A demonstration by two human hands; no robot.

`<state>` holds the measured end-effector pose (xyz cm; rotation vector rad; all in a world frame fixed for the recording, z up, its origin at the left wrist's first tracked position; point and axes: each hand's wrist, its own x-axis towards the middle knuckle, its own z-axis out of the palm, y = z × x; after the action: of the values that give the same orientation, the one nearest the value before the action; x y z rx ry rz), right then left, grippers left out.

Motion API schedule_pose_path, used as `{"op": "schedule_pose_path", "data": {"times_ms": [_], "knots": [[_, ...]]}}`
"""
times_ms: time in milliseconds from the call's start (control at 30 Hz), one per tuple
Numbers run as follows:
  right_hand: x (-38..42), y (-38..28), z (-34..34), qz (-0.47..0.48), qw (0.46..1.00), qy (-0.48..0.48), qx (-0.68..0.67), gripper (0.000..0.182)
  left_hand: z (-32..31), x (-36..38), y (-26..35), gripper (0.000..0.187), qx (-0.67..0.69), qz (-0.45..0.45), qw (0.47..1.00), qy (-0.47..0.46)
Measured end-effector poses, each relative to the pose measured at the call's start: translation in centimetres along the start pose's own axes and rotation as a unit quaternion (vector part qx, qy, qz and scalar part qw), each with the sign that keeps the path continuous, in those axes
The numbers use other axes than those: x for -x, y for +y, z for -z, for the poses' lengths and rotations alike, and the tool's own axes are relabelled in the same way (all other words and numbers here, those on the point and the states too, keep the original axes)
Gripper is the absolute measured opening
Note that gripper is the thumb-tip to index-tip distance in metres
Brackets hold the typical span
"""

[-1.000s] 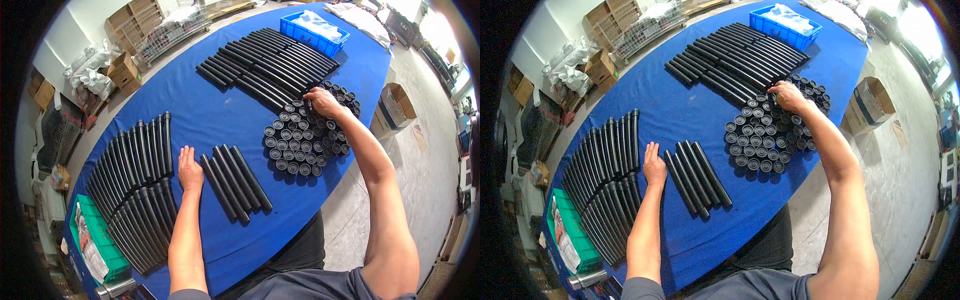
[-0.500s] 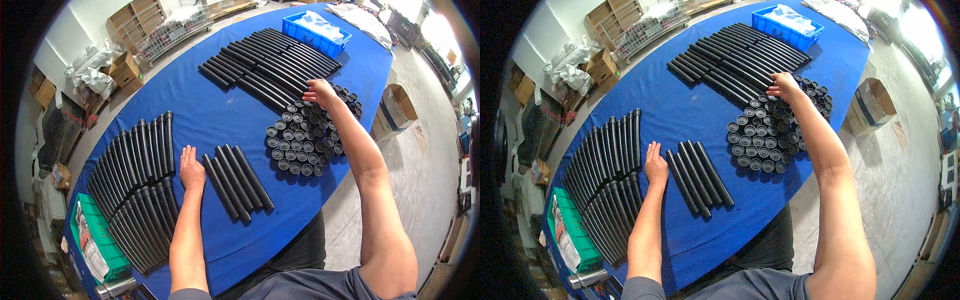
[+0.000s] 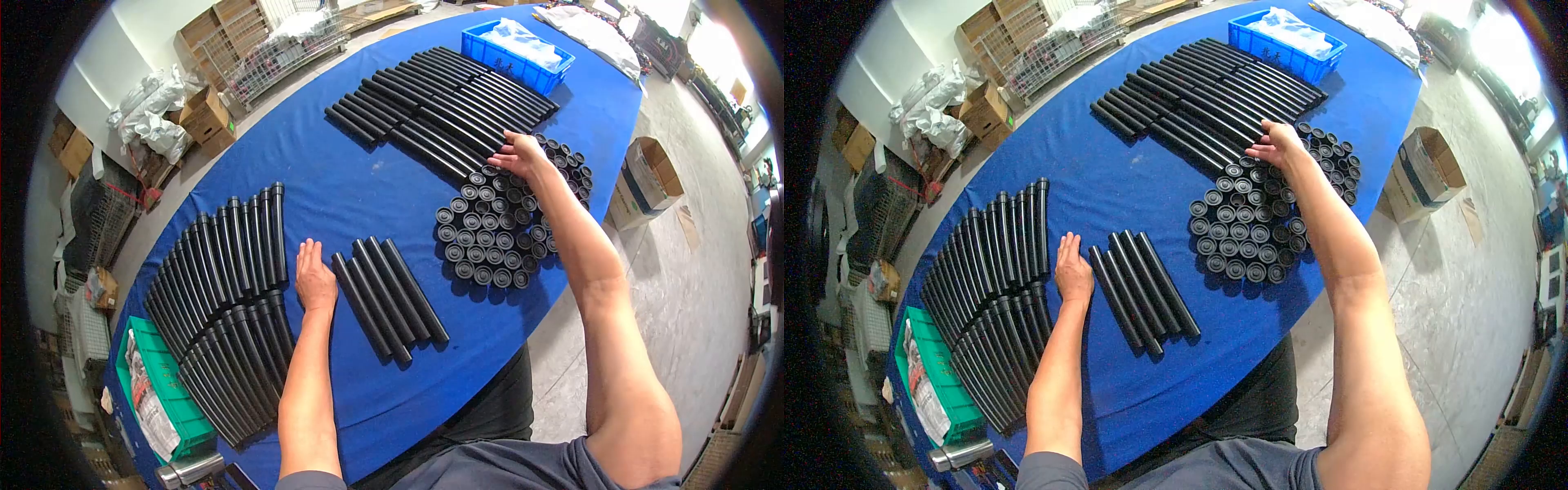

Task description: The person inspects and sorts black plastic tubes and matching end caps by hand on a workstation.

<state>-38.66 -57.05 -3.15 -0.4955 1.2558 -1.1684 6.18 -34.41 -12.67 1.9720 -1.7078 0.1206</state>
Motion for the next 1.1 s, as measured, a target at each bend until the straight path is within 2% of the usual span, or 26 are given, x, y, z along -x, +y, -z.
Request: {"op": "schedule_pose_path", "data": {"times_ms": [100, 233, 333, 433, 500, 633, 700, 900, 1033, 1100], "knots": [[-0.6, 0.1, 0.2, -0.019, 0.998, -0.025, -0.054, 0.049, 0.0, 0.0, 0.0, 0.039, 0.005, 0.000, 1.000, 0.002], [-1.5, 0.1, 0.6, -0.032, 0.994, -0.014, -0.106, 0.040, 0.1, 0.0, 0.0, 0.040, 0.002, -0.003, 1.000, 0.001], [-1.3, 0.1, 0.8, -0.039, 0.988, -0.009, -0.150, 0.041, 0.0, 0.0, 0.1, 0.040, 0.001, -0.003, 1.000, 0.000], [-2.2, 0.3, 1.1, -0.050, 0.983, -0.042, -0.171, 0.045, 0.1, 0.0, 0.2, 0.040, 0.003, -0.001, 1.000, 0.001], [-2.3, 0.1, 1.3, -0.065, 0.982, -0.015, -0.176, 0.057, 0.2, 0.1, 0.3, 0.040, 0.008, 0.006, 1.000, 0.001], [-1.5, -0.5, 0.6, -0.097, 0.966, -0.007, -0.239, 0.058, 0.0, -0.2, 0.3, 0.041, 0.015, -0.003, 1.000, 0.006], [-0.6, -0.6, -0.1, -0.056, 0.981, 0.019, -0.185, 0.056, 0.1, 0.1, 0.3, 0.041, 0.017, 0.000, 1.000, 0.006], [-3.5, 0.0, 0.6, -0.076, 0.974, 0.006, -0.216, 0.056, -0.3, 0.0, -0.1, 0.039, 0.009, 0.001, 1.000, 0.016], [-4.6, 0.4, 0.8, -0.078, 0.970, -0.004, -0.228, 0.065, -0.2, 0.1, 0.1, 0.038, 0.008, 0.003, 1.000, 0.015], [-3.9, 0.1, -0.9, -0.093, 0.966, 0.077, -0.230, 0.045, -0.3, 0.2, 0.0, 0.038, 0.008, 0.004, 1.000, 0.014]]}}
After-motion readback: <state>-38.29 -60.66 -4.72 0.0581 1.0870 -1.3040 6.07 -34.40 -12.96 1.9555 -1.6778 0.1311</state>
